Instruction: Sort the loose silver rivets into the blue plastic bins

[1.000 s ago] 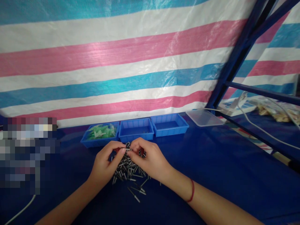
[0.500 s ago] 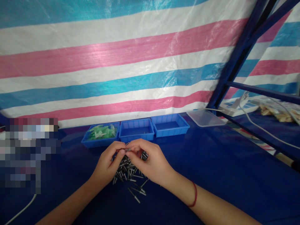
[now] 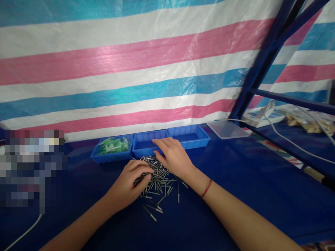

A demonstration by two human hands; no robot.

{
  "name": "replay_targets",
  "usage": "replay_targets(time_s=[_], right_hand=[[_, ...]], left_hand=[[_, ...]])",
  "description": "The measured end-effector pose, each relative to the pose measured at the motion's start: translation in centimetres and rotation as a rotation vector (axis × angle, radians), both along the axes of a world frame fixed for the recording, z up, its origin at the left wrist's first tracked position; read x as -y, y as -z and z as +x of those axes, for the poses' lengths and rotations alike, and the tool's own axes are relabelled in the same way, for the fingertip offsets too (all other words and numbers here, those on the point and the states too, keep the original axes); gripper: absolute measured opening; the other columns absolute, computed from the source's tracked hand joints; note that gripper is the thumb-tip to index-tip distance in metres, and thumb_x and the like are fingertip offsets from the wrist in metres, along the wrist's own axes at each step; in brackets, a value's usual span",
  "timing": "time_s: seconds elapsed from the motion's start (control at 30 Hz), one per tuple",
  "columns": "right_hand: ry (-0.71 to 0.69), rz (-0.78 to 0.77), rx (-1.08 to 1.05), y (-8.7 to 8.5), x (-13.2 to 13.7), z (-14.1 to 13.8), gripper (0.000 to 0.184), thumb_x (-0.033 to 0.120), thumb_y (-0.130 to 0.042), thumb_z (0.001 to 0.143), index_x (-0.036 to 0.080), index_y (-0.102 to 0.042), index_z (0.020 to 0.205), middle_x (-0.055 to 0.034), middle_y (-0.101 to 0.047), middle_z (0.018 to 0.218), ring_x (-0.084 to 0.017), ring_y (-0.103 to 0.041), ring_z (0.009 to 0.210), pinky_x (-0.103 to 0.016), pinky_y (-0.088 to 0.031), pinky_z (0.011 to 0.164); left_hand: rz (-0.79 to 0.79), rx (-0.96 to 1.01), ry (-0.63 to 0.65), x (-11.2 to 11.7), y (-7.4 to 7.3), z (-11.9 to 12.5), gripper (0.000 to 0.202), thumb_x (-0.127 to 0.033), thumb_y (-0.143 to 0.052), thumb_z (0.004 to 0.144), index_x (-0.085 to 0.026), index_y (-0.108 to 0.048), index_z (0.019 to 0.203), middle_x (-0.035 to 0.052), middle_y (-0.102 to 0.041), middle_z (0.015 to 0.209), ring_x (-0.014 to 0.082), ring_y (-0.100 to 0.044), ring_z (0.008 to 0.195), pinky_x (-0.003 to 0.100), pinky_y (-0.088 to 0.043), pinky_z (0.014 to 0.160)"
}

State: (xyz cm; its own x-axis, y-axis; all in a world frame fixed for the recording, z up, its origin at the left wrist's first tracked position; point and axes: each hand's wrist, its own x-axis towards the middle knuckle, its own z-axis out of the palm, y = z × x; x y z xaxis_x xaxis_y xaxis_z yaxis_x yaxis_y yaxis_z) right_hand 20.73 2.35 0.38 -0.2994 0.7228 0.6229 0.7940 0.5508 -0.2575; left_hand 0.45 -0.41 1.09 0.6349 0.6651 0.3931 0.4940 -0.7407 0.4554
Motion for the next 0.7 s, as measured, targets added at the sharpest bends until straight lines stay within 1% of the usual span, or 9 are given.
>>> replay_targets(time_s=[0.07,0.2,0.3,0.43,0.5,0.57,0.63,0.7], right_hand=[[-0.005,-0.024,-0.046,0.0,0.6,0.0,0.035,0.023,-0.053,0.087,0.017,-0.053,0.121,-0.0087,-0.065,0.104,-0.024,-0.058,0.097,-0.041,-0.045,0.085],[-0.026,-0.039,-0.127,-0.3,1.5,-0.4,0.031,0.022,-0.053,0.086,0.018,-0.054,0.117,-0.0062,-0.066,0.097,-0.022,-0.058,0.093,-0.039,-0.043,0.085],[-0.041,-0.041,-0.135,-0.5,1.8,-0.8,0.030,0.020,-0.054,0.085,0.018,-0.055,0.115,-0.0054,-0.065,0.095,-0.021,-0.057,0.092,-0.039,-0.043,0.084],[-0.080,-0.049,-0.140,-0.7,2.1,-1.2,0.028,0.019,-0.054,0.084,0.018,-0.057,0.112,-0.0050,-0.065,0.093,-0.021,-0.056,0.091,-0.038,-0.043,0.083],[-0.096,-0.045,-0.152,-0.7,2.3,-1.3,0.025,0.018,-0.054,0.084,0.018,-0.058,0.109,-0.0046,-0.065,0.091,-0.021,-0.056,0.090,-0.038,-0.043,0.082],[-0.101,-0.037,-0.173,-0.7,2.5,-1.4,0.020,0.016,-0.052,0.084,0.018,-0.060,0.103,-0.0041,-0.065,0.088,-0.020,-0.057,0.088,-0.037,-0.042,0.081],[-0.095,-0.035,-0.218,-0.7,2.6,-1.5,0.018,0.011,-0.049,0.084,0.018,-0.062,0.095,-0.0036,-0.066,0.085,-0.020,-0.057,0.086,-0.037,-0.042,0.081],[-0.099,-0.048,-0.288,-0.7,2.8,-1.6,0.020,0.007,-0.047,0.083,0.019,-0.062,0.089,-0.0031,-0.067,0.084,-0.019,-0.059,0.084,-0.037,-0.043,0.079]], left_hand=[[0.027,-0.113,0.054,0.4,-0.3,0.1,0.016,-0.020,-0.053,0.087,-0.024,-0.065,0.096,0.0031,-0.061,0.101,0.0206,-0.051,0.098,0.037,-0.037,0.086],[0.105,-0.264,0.085,0.6,-0.2,0.2,0.019,-0.022,-0.054,0.086,-0.027,-0.064,0.101,0.0028,-0.061,0.104,0.0222,-0.050,0.099,0.039,-0.033,0.083],[0.153,-0.313,0.085,0.4,0.1,0.2,0.017,-0.024,-0.051,0.090,-0.027,-0.064,0.101,0.0024,-0.062,0.102,0.0212,-0.050,0.097,0.038,-0.032,0.082],[0.200,-0.332,0.070,0.2,0.3,0.2,0.013,-0.026,-0.051,0.091,-0.024,-0.065,0.090,0.0013,-0.064,0.095,0.0198,-0.052,0.091,0.038,-0.030,0.079],[0.210,-0.311,0.060,0.2,0.4,0.3,0.012,-0.025,-0.053,0.090,-0.023,-0.064,0.086,0.0011,-0.064,0.094,0.0198,-0.052,0.090,0.038,-0.030,0.080],[0.180,-0.242,0.038,0.1,0.4,0.3,0.010,-0.024,-0.054,0.089,-0.023,-0.063,0.086,0.0017,-0.063,0.098,0.0204,-0.052,0.094,0.038,-0.031,0.082],[0.098,-0.117,0.006,0.0,0.4,0.3,0.009,-0.023,-0.053,0.089,-0.022,-0.062,0.088,0.0029,-0.061,0.103,0.0203,-0.052,0.098,0.036,-0.033,0.086],[-0.029,0.047,-0.050,-0.3,0.4,0.1,0.010,-0.023,-0.051,0.090,-0.020,-0.060,0.090,0.0039,-0.061,0.101,0.0185,-0.054,0.097,0.033,-0.038,0.085]])
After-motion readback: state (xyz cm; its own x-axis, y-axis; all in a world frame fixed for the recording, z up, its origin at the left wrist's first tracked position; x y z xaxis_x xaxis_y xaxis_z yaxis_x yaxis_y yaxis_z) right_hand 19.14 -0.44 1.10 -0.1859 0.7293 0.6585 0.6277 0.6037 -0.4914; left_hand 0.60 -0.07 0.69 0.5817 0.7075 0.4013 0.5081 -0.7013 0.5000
